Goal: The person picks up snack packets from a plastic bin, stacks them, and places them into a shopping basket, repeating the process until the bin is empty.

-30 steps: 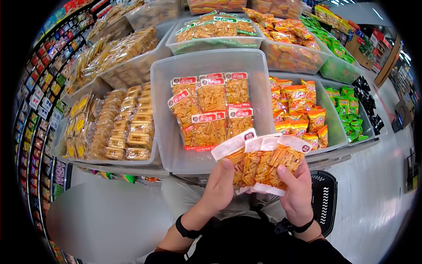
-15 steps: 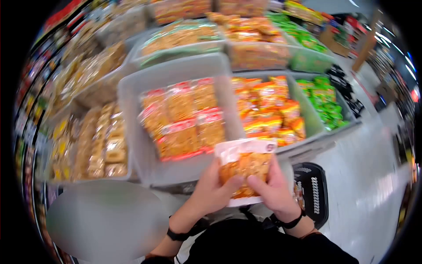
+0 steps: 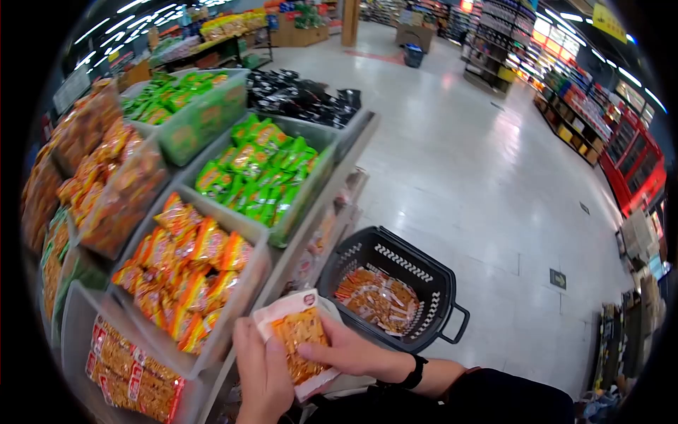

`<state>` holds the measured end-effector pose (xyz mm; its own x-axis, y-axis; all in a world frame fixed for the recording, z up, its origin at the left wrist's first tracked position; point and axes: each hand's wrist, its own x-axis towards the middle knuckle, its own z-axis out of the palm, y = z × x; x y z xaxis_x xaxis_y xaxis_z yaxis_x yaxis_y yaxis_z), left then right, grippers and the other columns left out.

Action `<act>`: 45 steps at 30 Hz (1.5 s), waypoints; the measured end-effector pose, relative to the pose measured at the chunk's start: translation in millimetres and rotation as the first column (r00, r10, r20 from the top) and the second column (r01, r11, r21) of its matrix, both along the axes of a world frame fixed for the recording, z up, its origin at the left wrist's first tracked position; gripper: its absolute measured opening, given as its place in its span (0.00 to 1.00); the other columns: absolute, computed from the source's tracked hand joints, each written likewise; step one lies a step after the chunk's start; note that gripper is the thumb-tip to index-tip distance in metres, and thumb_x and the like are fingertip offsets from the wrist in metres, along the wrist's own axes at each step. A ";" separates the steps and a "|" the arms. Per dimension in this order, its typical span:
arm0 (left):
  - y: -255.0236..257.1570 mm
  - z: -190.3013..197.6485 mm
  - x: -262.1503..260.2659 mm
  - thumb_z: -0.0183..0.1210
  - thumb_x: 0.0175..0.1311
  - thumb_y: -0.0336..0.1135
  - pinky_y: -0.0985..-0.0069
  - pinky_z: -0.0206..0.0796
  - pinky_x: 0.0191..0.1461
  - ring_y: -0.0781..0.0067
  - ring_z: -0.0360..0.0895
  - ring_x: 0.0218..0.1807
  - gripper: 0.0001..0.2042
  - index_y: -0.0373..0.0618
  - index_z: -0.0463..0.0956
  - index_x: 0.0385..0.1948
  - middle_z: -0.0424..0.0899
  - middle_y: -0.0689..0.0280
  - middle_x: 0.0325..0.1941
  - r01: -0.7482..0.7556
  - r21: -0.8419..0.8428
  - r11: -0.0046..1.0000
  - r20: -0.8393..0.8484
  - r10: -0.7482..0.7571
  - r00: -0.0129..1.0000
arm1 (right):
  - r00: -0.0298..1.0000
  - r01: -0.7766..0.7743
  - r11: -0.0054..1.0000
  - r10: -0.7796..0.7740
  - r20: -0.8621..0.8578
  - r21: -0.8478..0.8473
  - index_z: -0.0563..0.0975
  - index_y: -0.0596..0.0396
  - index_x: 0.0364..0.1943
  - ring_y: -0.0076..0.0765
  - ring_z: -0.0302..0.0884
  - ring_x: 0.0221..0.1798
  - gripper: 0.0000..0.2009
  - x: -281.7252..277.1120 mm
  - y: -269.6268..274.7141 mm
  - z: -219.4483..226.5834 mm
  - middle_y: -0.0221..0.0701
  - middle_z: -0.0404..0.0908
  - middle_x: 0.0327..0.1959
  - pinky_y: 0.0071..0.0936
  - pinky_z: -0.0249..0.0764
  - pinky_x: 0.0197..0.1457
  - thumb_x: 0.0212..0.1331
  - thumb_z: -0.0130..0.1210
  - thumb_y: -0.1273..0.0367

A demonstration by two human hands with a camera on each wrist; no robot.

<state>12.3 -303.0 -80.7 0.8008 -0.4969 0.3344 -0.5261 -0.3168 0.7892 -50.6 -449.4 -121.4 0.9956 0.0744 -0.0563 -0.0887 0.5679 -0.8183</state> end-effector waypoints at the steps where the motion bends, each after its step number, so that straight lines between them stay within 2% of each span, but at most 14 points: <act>1: -22.3 -10.6 0.6 0.44 0.71 0.37 0.71 0.65 0.49 0.68 0.73 0.43 0.15 0.34 0.70 0.47 0.76 0.58 0.40 0.044 -0.080 0.996 -0.182 -0.058 0.982 | 0.996 0.058 0.998 -0.056 -0.066 0.031 0.57 0.56 0.64 0.23 0.69 0.56 0.28 -4.5 -14.9 -11.5 0.30 0.70 0.56 0.26 0.70 0.58 0.64 0.56 0.67; 3: -66.6 -32.5 1.7 0.44 0.72 0.35 0.74 0.65 0.48 0.72 0.73 0.43 0.13 0.34 0.70 0.46 0.77 0.60 0.41 0.073 -0.243 0.967 -0.512 -0.192 0.837 | 0.967 0.240 0.970 -0.237 -0.089 0.024 0.60 0.56 0.62 0.23 0.71 0.54 0.25 -13.7 -42.5 -30.9 0.29 0.72 0.54 0.25 0.72 0.56 0.65 0.56 0.67; 9: -171.3 -107.3 8.1 0.54 0.68 0.33 0.82 0.68 0.48 0.81 0.74 0.45 0.14 0.35 0.70 0.51 0.78 0.66 0.46 0.256 -0.356 0.899 -0.839 -0.428 0.337 | 0.708 0.671 0.737 -0.670 -0.223 -0.085 0.63 0.56 0.59 0.24 0.73 0.52 0.17 -46.4 -122.6 -89.2 0.31 0.74 0.52 0.25 0.74 0.54 0.70 0.48 0.67; 12: -211.5 -154.8 -3.1 0.56 0.67 0.33 0.81 0.69 0.47 0.79 0.75 0.45 0.17 0.34 0.69 0.54 0.78 0.64 0.46 0.301 -0.302 0.905 -0.900 -0.374 0.222 | 0.663 0.690 0.721 -0.667 -0.340 -0.066 0.64 0.56 0.61 0.26 0.74 0.53 0.18 -67.1 -160.7 -120.9 0.33 0.75 0.54 0.25 0.75 0.54 0.70 0.46 0.68; 16: -242.6 -207.0 -22.5 0.56 0.67 0.31 0.79 0.68 0.52 0.78 0.75 0.49 0.18 0.35 0.69 0.55 0.78 0.63 0.49 0.356 -0.220 0.908 -0.957 -0.272 0.103 | 0.596 0.628 0.712 -0.699 -0.395 -0.314 0.64 0.60 0.59 0.23 0.74 0.50 0.19 -95.7 -188.1 -166.6 0.33 0.76 0.51 0.24 0.73 0.53 0.68 0.50 0.68; 20: -252.2 -224.7 -33.0 0.55 0.66 0.34 0.76 0.69 0.51 0.70 0.77 0.49 0.22 0.32 0.65 0.58 0.78 0.57 0.50 0.411 -0.199 0.890 -0.953 -0.274 0.132 | 0.553 0.501 0.667 -0.737 -0.389 -0.552 0.63 0.63 0.59 0.30 0.76 0.51 0.23 -116.5 -196.1 -199.5 0.38 0.77 0.50 0.28 0.72 0.54 0.66 0.52 0.63; 22: -243.9 -249.0 -33.7 0.55 0.67 0.36 0.75 0.69 0.53 0.65 0.77 0.51 0.24 0.30 0.63 0.59 0.78 0.53 0.52 0.529 0.182 0.829 -0.643 -0.306 0.702 | 0.473 0.175 0.555 -0.772 -0.425 -0.813 0.62 0.66 0.59 0.46 0.80 0.50 0.30 -118.6 -204.8 -182.6 0.48 0.80 0.45 0.33 0.73 0.53 0.65 0.52 0.54; 23: -236.4 -262.0 -31.4 0.55 0.67 0.37 0.74 0.68 0.55 0.62 0.77 0.52 0.25 0.30 0.62 0.60 0.77 0.52 0.54 0.480 0.373 0.794 -0.356 -0.355 0.864 | 0.478 0.137 0.471 -0.802 -0.359 -0.871 0.62 0.69 0.59 0.53 0.80 0.48 0.33 -121.2 -210.5 -182.3 0.51 0.81 0.41 0.36 0.74 0.50 0.65 0.50 0.51; 25: -223.5 -258.9 -16.6 0.54 0.67 0.39 0.72 0.69 0.55 0.59 0.78 0.51 0.24 0.31 0.64 0.59 0.79 0.51 0.51 0.549 0.314 0.775 -0.524 -0.341 0.780 | 0.411 0.107 0.458 -0.829 -0.381 -0.882 0.64 0.69 0.58 0.50 0.81 0.47 0.31 -130.6 -223.3 -192.9 0.49 0.81 0.41 0.35 0.74 0.50 0.66 0.49 0.51; 27: -206.3 -240.0 -0.7 0.54 0.67 0.39 0.72 0.70 0.53 0.60 0.79 0.49 0.22 0.33 0.67 0.57 0.80 0.52 0.49 0.624 0.151 0.767 -0.812 -0.264 0.520 | 0.401 0.224 0.432 -0.858 -0.322 -0.873 0.69 0.67 0.55 0.41 0.81 0.43 0.28 -135.1 -231.5 -199.5 0.46 0.82 0.38 0.31 0.74 0.48 0.67 0.48 0.52; 32: -157.4 -204.5 16.4 0.56 0.66 0.37 0.76 0.70 0.46 0.73 0.78 0.42 0.18 0.36 0.70 0.54 0.81 0.59 0.44 0.493 0.165 0.854 -0.768 -0.202 0.608 | 0.499 0.266 0.438 -0.825 -0.266 -0.859 0.74 0.66 0.48 0.31 0.79 0.36 0.22 -116.0 -227.9 -171.9 0.40 0.82 0.34 0.28 0.74 0.43 0.66 0.51 0.56; 38: -76.4 -180.8 15.2 0.55 0.67 0.36 0.75 0.70 0.49 0.73 0.77 0.46 0.18 0.37 0.70 0.54 0.80 0.60 0.47 0.336 0.061 0.940 -0.759 -0.175 0.627 | 0.712 0.254 0.443 -0.687 -0.144 -0.860 0.74 0.65 0.46 0.31 0.80 0.34 0.18 -70.3 -181.3 -124.6 0.39 0.82 0.34 0.27 0.75 0.39 0.63 0.55 0.62; 43: -13.2 -137.1 0.5 0.53 0.69 0.34 0.77 0.66 0.54 0.77 0.74 0.49 0.18 0.38 0.68 0.57 0.78 0.64 0.50 0.264 -0.012 0.964 -0.706 -0.195 0.681 | 0.945 0.124 0.699 -0.301 -0.132 -0.704 0.76 0.62 0.44 0.24 0.77 0.38 0.11 -19.4 -115.8 -66.2 0.32 0.80 0.37 0.24 0.74 0.44 0.63 0.55 0.68; 45: 11.8 -108.5 -5.6 0.54 0.69 0.34 0.77 0.66 0.55 0.77 0.74 0.50 0.18 0.40 0.68 0.57 0.78 0.64 0.50 0.221 -0.003 0.975 -0.683 -0.164 0.712 | 0.991 0.135 0.707 -0.098 0.093 -0.694 0.77 0.61 0.41 0.28 0.77 0.39 0.09 -1.4 -72.8 -19.3 0.33 0.80 0.37 0.26 0.73 0.46 0.60 0.57 0.69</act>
<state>6.6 -291.2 -189.2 0.6831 -0.6655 -0.3009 0.0813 -0.3401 0.9369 -52.0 -522.3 -140.7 0.9964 -0.0846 0.0010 -0.0129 -0.1633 -0.9865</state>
